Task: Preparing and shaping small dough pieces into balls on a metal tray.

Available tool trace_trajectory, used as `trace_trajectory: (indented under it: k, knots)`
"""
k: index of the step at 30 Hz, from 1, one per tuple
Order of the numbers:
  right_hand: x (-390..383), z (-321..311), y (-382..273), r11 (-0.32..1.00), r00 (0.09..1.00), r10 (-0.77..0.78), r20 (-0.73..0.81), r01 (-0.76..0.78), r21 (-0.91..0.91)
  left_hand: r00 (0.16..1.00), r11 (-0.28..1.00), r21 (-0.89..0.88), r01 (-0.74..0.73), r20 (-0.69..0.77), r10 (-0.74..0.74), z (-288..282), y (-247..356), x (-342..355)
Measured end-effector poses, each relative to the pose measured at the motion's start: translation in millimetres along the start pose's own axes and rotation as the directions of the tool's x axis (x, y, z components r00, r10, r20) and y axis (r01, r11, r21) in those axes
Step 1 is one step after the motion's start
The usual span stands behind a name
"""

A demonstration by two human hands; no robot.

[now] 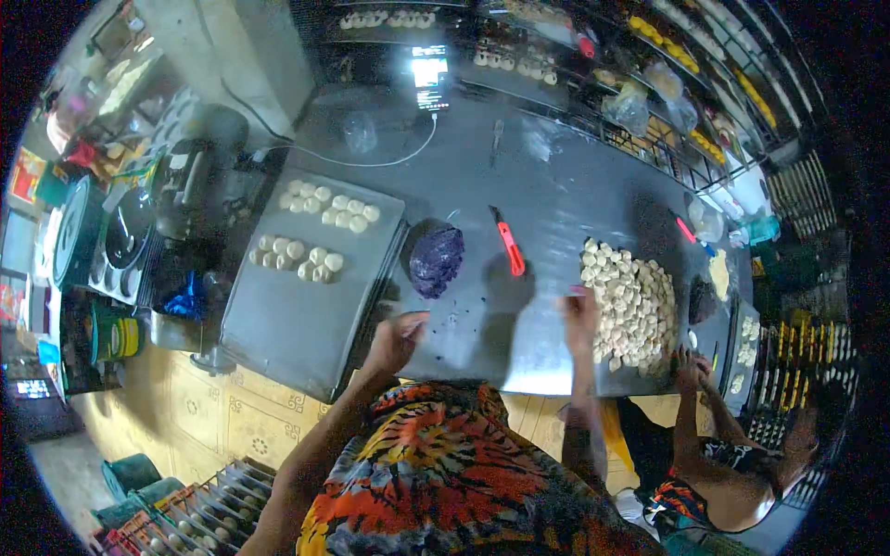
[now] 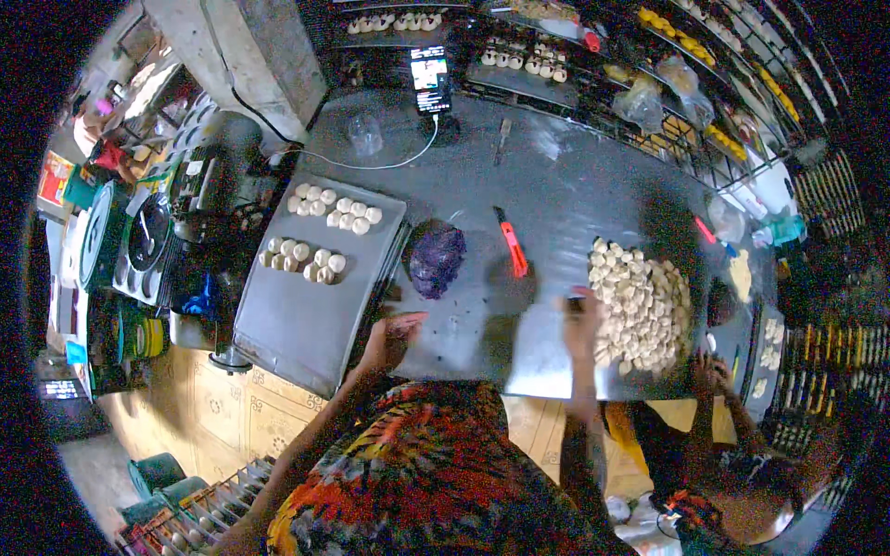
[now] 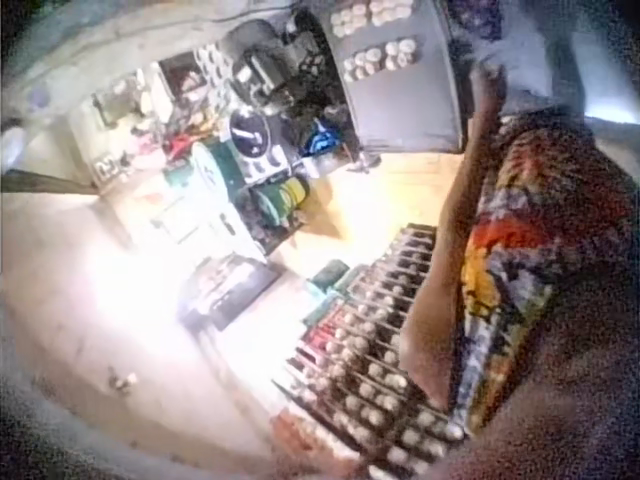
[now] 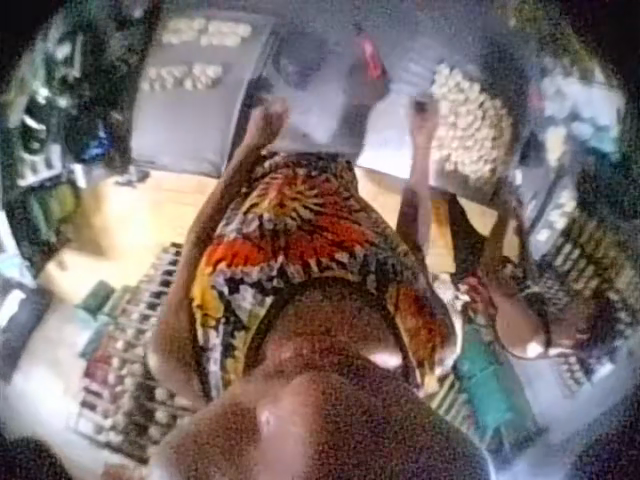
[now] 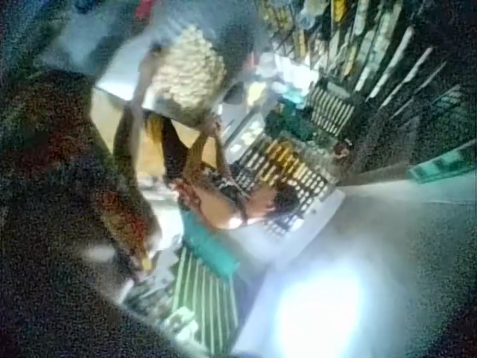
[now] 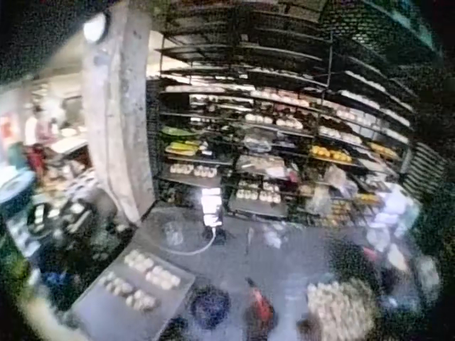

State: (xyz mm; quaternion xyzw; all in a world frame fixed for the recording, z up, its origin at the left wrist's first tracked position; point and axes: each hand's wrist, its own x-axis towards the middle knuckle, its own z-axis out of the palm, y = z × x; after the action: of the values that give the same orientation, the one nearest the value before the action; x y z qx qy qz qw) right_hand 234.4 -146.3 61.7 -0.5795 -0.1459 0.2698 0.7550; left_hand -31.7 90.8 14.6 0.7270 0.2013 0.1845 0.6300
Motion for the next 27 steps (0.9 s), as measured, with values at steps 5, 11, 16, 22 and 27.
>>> trace_trajectory:
  k: [5,11,16,22,27]
  knots:
    - [-21.7,85.3,56.7,0.945,0.944,0.116,0.309,-0.009,-0.327,0.955,0.939,0.208,-0.273,0.172,0.24,18.8,33.0,19.3]
    - [-4.3,116.4,61.6,0.821,0.932,0.188,0.309,0.024,-0.571,0.931,0.875,-0.324,0.361,0.062,-0.361,7.7,29.2,-24.7]
    - [69.7,103.4,76.3,0.697,0.952,0.056,0.302,0.179,-0.694,0.88,0.873,-0.269,0.407,-0.139,-0.454,8.1,24.7,-66.4]
    - [100.4,122.9,85.1,0.434,0.843,-0.19,0.503,0.532,-0.727,0.823,0.82,-0.458,0.343,-0.274,-0.497,25.2,30.2,-91.7]
    - [96.1,130.7,89.8,0.361,0.816,-0.213,0.537,0.577,-0.733,0.812,0.769,-0.416,0.486,-0.111,-0.573,-0.7,43.5,-81.3]
